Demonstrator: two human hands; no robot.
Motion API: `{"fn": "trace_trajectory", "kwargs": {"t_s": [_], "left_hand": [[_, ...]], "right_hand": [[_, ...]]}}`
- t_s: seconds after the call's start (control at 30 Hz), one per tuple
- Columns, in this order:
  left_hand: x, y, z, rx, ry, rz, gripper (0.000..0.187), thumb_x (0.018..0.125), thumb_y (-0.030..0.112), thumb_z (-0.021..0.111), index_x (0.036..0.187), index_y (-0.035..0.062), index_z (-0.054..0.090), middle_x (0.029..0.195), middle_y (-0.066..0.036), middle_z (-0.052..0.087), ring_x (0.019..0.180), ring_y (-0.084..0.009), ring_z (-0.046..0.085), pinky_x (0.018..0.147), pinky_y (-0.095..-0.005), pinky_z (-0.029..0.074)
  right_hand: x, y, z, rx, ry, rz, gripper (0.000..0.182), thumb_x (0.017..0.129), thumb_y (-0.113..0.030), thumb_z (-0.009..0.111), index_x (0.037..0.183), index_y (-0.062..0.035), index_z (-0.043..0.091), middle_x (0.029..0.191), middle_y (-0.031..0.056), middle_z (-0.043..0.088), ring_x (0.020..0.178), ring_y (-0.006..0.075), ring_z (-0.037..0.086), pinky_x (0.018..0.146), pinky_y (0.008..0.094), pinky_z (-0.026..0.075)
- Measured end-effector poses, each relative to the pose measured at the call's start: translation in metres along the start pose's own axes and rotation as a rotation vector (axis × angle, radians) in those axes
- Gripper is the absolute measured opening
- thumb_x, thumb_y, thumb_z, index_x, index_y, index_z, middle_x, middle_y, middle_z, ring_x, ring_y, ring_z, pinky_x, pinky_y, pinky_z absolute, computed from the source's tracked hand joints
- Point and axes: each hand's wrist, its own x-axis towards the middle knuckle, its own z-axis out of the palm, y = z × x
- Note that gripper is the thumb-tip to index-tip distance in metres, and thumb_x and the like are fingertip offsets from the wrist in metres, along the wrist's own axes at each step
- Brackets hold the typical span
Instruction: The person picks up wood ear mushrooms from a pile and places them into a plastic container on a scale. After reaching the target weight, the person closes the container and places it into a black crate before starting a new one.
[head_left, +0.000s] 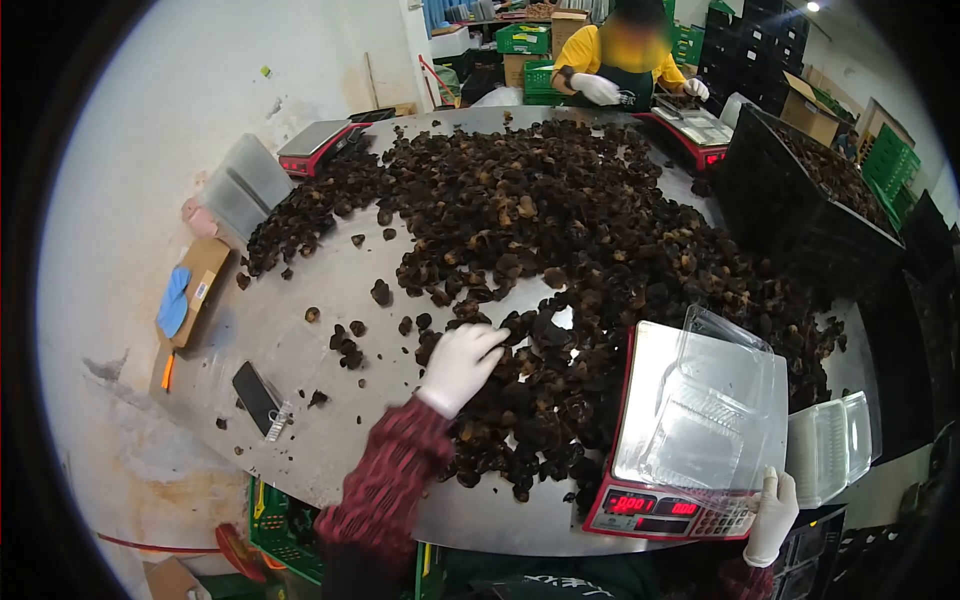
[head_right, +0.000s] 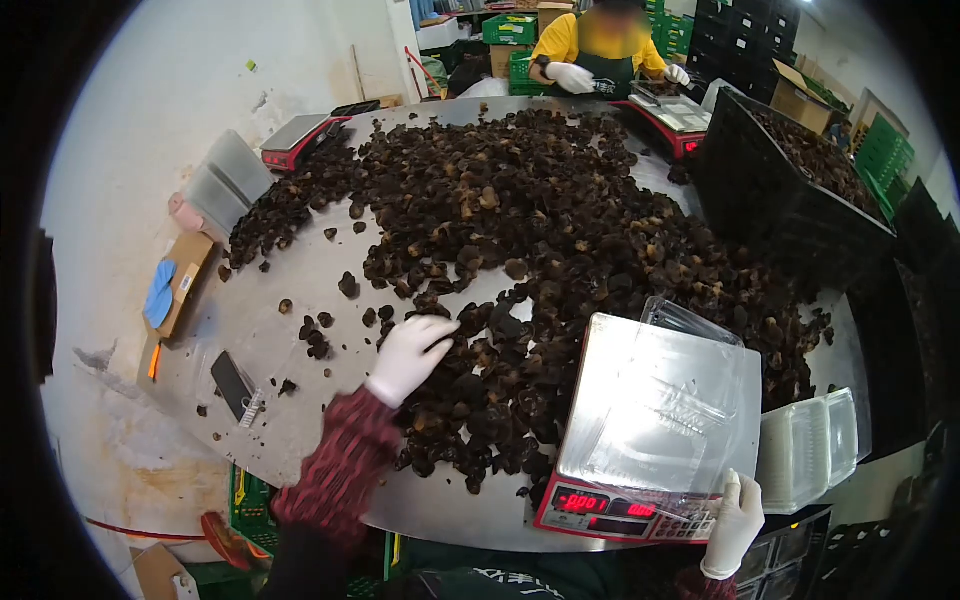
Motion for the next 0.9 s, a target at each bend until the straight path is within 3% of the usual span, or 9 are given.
{"fn": "trace_trajectory", "kwargs": {"t_s": [0.13, 0.27, 0.47, 0.57, 0.67, 0.7, 0.8, 0.83, 0.9], "left_hand": [[0.06, -0.015, 0.076, 0.223, -0.091, -0.033, 0.026, 0.08, 0.021, 0.064, 0.105, 0.0147, 0.067, 0.103, -0.004, 0.065, 0.105, -0.0225, 0.056, 0.088, -0.0381, 0.043], [0.082, -0.024, 0.089, 0.327, -0.2, -0.092, 0.017, 0.076, 0.017, 0.064, 0.091, 0.0149, 0.071, 0.087, -0.005, 0.067, 0.091, -0.0239, 0.062, 0.081, -0.0376, 0.046], [0.007, 0.002, -0.009, -0.352, 0.076, -0.211, 0.015, 0.078, 0.002, 0.061, 0.091, 0.0041, 0.069, 0.09, -0.012, 0.067, 0.086, -0.0259, 0.066, 0.076, -0.0327, 0.051], [-0.062, 0.018, -0.087, -0.247, 0.116, -0.313, 0.015, 0.079, -0.001, 0.062, 0.092, 0.0028, 0.069, 0.088, -0.011, 0.067, 0.083, -0.0216, 0.066, 0.075, -0.0292, 0.05], [-0.148, 0.002, -0.141, -0.05, -0.061, -0.575, 0.01, 0.074, 0.0, 0.067, 0.082, 0.0039, 0.071, 0.076, -0.01, 0.066, 0.073, -0.0246, 0.065, 0.066, -0.0327, 0.051], [-0.197, -0.033, -0.146, 0.031, -0.167, -0.637, 0.025, 0.074, 0.008, 0.071, 0.099, 0.0073, 0.07, 0.093, -0.013, 0.066, 0.087, -0.028, 0.064, 0.077, -0.0364, 0.051], [-0.203, 0.0, -0.152, 0.417, -0.243, -0.537, 0.047, 0.073, 0.016, 0.074, 0.118, 0.0129, 0.063, 0.117, -0.018, 0.059, 0.107, -0.0331, 0.056, 0.091, -0.041, 0.046], [-0.197, 0.004, -0.145, 0.255, -0.283, -0.571, 0.062, 0.073, 0.02, 0.075, 0.131, 0.0183, 0.054, 0.133, -0.02, 0.047, 0.12, -0.037, 0.046, 0.1, -0.0434, 0.04], [-0.164, 0.025, -0.119, 0.109, -0.167, -0.405, 0.056, 0.074, 0.02, 0.074, 0.127, 0.0166, 0.057, 0.13, -0.019, 0.051, 0.118, -0.0358, 0.048, 0.098, -0.0427, 0.041]], "right_hand": [[0.001, 0.006, -0.009, -0.063, 0.023, -0.027, 0.017, 0.094, -0.013, 0.058, 0.095, 0.0038, 0.062, 0.069, 0.0007, 0.056, 0.049, 0.0045, 0.05, 0.046, 0.02, 0.042], [0.004, 0.011, -0.016, -0.081, 0.033, -0.042, 0.017, 0.094, -0.013, 0.057, 0.096, 0.0037, 0.062, 0.068, 0.0014, 0.056, 0.049, 0.0044, 0.049, 0.046, 0.0198, 0.041], [0.004, 0.004, -0.004, -0.015, 0.043, -0.02, 0.017, 0.094, -0.013, 0.058, 0.094, 0.0038, 0.062, 0.068, 0.0008, 0.056, 0.05, 0.0038, 0.047, 0.046, 0.0202, 0.04], [0.005, 0.01, -0.004, -0.003, 0.009, -0.01, 0.018, 0.094, -0.014, 0.059, 0.095, 0.0035, 0.062, 0.069, 0.0005, 0.056, 0.05, 0.0036, 0.047, 0.046, 0.0202, 0.04], [0.003, 0.006, -0.002, -0.048, -0.002, -0.03, 0.018, 0.093, -0.014, 0.059, 0.094, 0.0033, 0.062, 0.069, 0.0004, 0.056, 0.051, 0.0032, 0.047, 0.048, 0.0198, 0.041], [0.005, 0.014, -0.004, -0.074, -0.042, -0.049, 0.022, 0.095, -0.019, 0.057, 0.096, 0.0031, 0.062, 0.071, 0.0008, 0.056, 0.052, 0.0041, 0.047, 0.049, 0.0197, 0.042], [0.003, 0.015, 0.001, -0.025, -0.127, -0.122, 0.03, 0.097, -0.027, 0.054, 0.099, 0.0028, 0.06, 0.072, 0.0018, 0.056, 0.054, 0.0057, 0.049, 0.049, 0.0204, 0.043], [0.005, 0.022, 0.0, -0.034, -0.17, -0.102, 0.037, 0.098, -0.033, 0.051, 0.101, 0.0027, 0.059, 0.073, 0.0033, 0.056, 0.054, 0.0071, 0.05, 0.048, 0.0213, 0.043], [0.0, 0.008, 0.005, -0.099, -0.206, -0.084, 0.037, 0.098, -0.033, 0.051, 0.101, 0.0031, 0.059, 0.07, 0.0044, 0.055, 0.053, 0.0073, 0.05, 0.047, 0.0223, 0.043]]}}
